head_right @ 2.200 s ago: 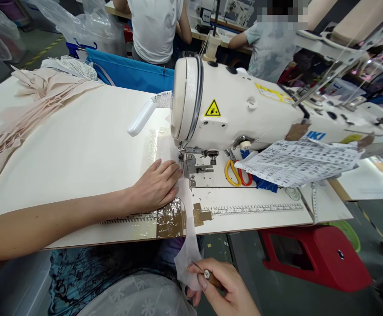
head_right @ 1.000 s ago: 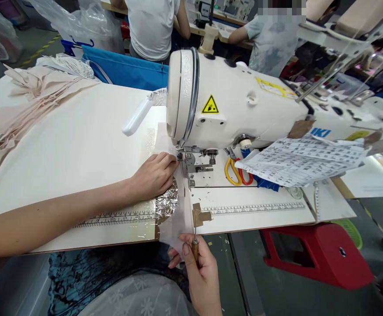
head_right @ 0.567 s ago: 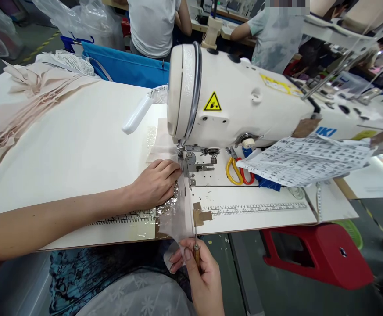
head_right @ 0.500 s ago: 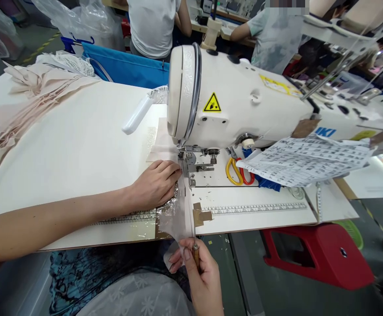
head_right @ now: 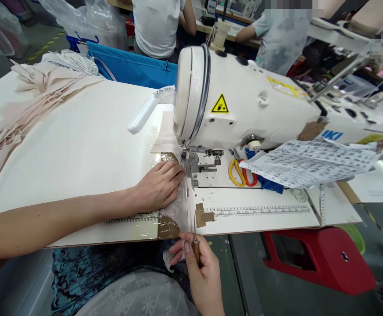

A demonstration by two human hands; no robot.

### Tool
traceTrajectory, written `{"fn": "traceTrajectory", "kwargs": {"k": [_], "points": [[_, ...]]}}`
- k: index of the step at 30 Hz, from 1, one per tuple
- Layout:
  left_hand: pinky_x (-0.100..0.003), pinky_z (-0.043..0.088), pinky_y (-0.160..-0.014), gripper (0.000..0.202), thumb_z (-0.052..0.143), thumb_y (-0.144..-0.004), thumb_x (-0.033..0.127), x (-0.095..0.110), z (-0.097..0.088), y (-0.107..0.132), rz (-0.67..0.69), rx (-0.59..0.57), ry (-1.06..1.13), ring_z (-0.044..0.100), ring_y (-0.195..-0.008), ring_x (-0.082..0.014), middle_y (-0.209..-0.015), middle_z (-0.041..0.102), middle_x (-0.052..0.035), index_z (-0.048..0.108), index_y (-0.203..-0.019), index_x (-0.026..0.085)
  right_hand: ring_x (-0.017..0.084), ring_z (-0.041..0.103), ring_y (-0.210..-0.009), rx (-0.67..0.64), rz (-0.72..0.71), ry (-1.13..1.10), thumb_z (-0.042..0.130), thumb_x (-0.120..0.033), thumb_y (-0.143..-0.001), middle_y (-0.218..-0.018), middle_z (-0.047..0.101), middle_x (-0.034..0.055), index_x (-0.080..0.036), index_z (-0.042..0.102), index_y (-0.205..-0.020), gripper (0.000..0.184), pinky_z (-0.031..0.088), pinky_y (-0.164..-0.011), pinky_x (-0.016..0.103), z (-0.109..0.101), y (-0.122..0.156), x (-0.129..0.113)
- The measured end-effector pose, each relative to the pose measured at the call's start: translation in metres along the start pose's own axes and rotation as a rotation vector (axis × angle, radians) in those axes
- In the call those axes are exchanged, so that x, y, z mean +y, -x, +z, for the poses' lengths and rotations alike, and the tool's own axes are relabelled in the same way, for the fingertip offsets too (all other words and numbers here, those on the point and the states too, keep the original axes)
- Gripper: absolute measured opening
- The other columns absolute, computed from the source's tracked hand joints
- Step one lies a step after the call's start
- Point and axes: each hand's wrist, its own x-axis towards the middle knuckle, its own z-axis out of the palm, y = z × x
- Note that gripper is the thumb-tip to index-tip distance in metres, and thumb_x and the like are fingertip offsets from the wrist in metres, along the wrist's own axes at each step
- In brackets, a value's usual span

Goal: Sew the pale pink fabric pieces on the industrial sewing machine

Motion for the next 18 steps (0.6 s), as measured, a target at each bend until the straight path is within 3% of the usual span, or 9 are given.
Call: {"fn": "traceTrajectory", "kwargs": {"k": [10, 13, 15, 18], "points": [[-0.045, 0.042, -0.098, 0.04, 0.044, -0.095, 0.025, -0.006, 0.002, -0.003, -0.04, -0.008, 0.011, 0.049, -0.118, -0.0328, -0.128, 0.057, -0.021, 0.06, -0.122, 0.0, 0.017, 0.071, -0.066, -0.012, -0.096, 0.167, 0.055, -0.039, -0.099, -0.079, 0.075, 0.0041, -0.023, 0.07, -0.104, 0.022, 0.058, -0.065, 0.026, -0.005, 0.004, -0.011], [-0.046, 0.043, -0.099, 0.041, 0.043, -0.097, 0.024, -0.009, 0.002, -0.004, -0.048, -0.01, 0.018, 0.049, -0.117, -0.0327, -0.13, 0.056, -0.0212, 0.058, -0.124, -0.001, 0.018, 0.07, -0.065, -0.031, -0.123, 0.228, 0.054, -0.04, -0.099, -0.073, 0.073, 0.0033, -0.024, 0.071, -0.102, 0.024, 0.058, -0.063, 0.025, -0.01, 0.012, -0.026], [-0.045, 0.046, -0.097, 0.038, 0.039, -0.098, 0.02, -0.011, 0.002, -0.005, -0.039, -0.007, 0.031, 0.05, -0.114, -0.0308, -0.129, 0.056, -0.0212, 0.057, -0.124, -0.002, 0.017, 0.069, -0.064, 0.029, -0.135, 0.279, 0.057, -0.044, -0.098, -0.074, 0.074, 0.0034, -0.026, 0.074, -0.099, 0.025, 0.056, -0.06, 0.023, -0.009, 0.017, -0.041], [-0.041, 0.052, -0.087, 0.035, 0.031, -0.1, 0.011, -0.017, 0.004, -0.011, -0.032, -0.015, 0.031, 0.052, -0.106, -0.0274, -0.121, 0.059, -0.0208, 0.059, -0.118, 0.0, 0.019, 0.071, -0.075, 0.137, -0.299, 0.392, 0.063, -0.048, -0.094, -0.088, 0.077, 0.0039, -0.032, 0.077, -0.094, 0.021, 0.055, -0.06, 0.022, 0.0, 0.022, -0.067]]}}
